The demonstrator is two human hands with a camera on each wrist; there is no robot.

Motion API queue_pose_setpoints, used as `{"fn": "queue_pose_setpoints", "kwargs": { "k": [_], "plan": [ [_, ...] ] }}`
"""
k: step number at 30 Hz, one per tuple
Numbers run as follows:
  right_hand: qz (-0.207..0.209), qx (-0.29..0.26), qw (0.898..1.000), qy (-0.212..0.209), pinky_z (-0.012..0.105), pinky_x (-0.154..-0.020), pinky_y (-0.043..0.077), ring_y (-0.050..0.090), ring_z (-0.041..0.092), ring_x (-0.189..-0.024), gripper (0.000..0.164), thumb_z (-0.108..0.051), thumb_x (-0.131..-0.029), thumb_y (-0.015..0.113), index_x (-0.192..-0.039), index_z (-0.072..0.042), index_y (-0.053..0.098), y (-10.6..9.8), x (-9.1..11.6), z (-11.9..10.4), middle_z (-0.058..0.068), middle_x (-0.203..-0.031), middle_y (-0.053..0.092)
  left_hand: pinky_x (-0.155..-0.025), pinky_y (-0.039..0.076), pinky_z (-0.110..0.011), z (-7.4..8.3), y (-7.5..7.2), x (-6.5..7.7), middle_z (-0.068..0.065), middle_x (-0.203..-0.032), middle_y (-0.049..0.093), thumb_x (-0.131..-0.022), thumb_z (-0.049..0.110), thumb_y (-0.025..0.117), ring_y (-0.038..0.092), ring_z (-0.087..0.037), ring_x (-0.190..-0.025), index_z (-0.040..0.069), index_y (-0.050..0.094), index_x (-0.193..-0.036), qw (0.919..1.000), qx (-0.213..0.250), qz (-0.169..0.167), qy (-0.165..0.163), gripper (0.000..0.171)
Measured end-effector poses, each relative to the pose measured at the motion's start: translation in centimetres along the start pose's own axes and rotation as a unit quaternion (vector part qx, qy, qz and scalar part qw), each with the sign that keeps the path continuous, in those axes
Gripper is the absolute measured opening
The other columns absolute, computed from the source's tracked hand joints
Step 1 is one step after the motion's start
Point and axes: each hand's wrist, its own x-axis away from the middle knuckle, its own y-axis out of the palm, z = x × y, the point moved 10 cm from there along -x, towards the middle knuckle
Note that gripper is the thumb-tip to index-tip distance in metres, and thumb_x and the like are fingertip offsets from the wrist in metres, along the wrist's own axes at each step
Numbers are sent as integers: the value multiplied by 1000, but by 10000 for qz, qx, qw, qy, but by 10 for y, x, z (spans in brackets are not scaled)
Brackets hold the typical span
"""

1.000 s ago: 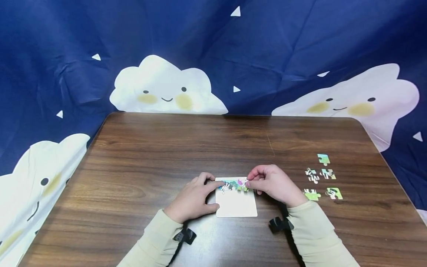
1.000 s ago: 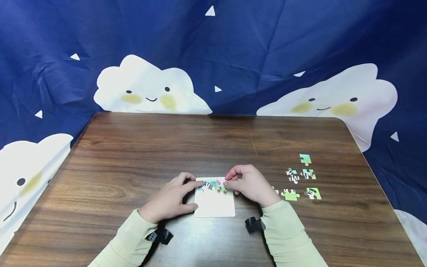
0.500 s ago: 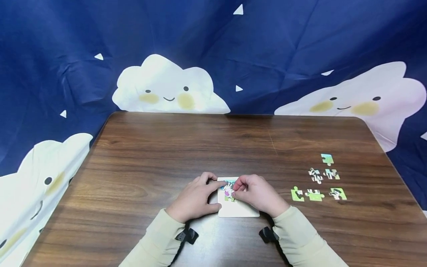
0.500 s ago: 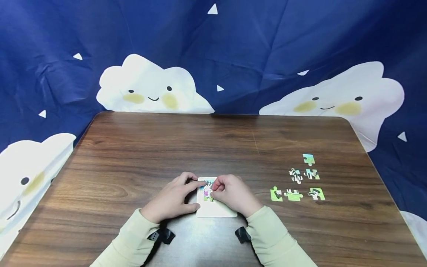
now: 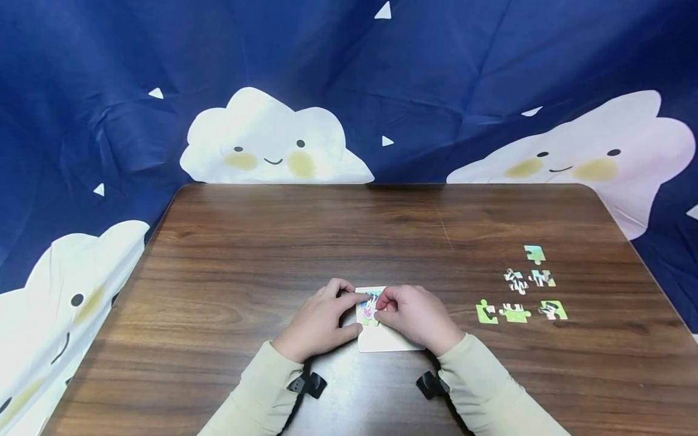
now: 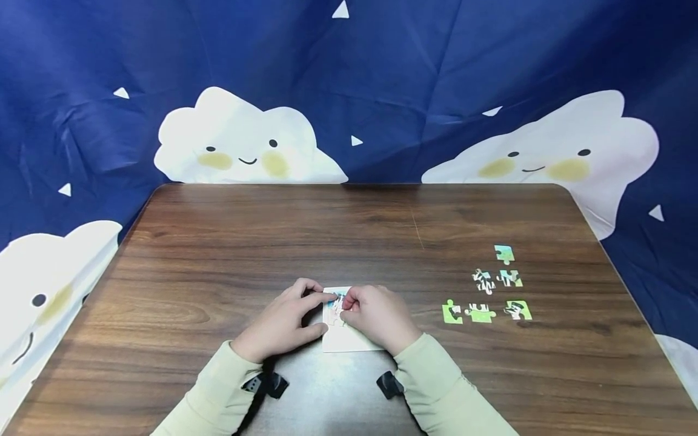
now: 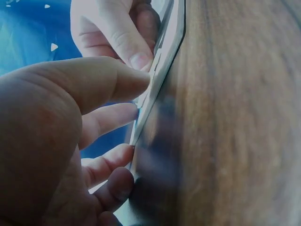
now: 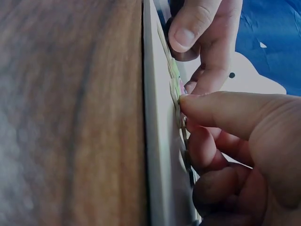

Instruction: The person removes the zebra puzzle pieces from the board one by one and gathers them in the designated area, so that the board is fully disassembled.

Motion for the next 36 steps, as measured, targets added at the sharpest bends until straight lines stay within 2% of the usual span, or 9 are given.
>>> {"fn": "queue_pose_setpoints", "kwargs": {
  "k": [4,12,24,29,36],
  "plan": [
    [-27,-19,10000,64,27,-58,38,46,4,-60,9,-20,-80,76,-78,-25,69,0,0,1,-15,-65,50,-85,48,-41,1,-3,-1,-3,-124,52,-87,31,70,55,-21,-102,24,66,-133,10000,73,64,7,47],
    [-159,-25,9999,56,27,-60,38,45,5,-61,8,-18,-82,74,-80,-22,68,-1,1,-2,-13,-65,48,-89,48,-41,-3,-3,-1,-2,-122,53,-87,30,72,56,-22,-106,24,69,-130,9995,289,151,-56,43],
    [-202,-163,9993,261,28,-60,39,47,5,-61,9,-20,-82,77,-80,-24,69,-1,-1,2,-12,-67,51,-88,48,-40,-4,-4,-4,-1,-122,53,-85,35,76,57,-22,-107,24,68,-130,9996,251,38,-90,47],
    [-211,-159,9990,348,28,-59,38,47,5,-61,9,-22,-81,77,-79,-26,70,0,1,2,-13,-66,51,-83,49,-38,-3,-3,-5,1,-120,53,-87,32,72,58,-19,-103,26,69,-127,9998,65,124,-137,41],
    [-99,-111,9995,296,29,-56,37,45,5,-58,13,-23,-82,78,-75,-29,68,0,1,1,-14,-64,49,-74,49,-38,-1,-4,-8,-1,-117,55,-88,33,74,60,-20,-95,25,71,-120,9990,22,238,-372,33]
  ]
}}
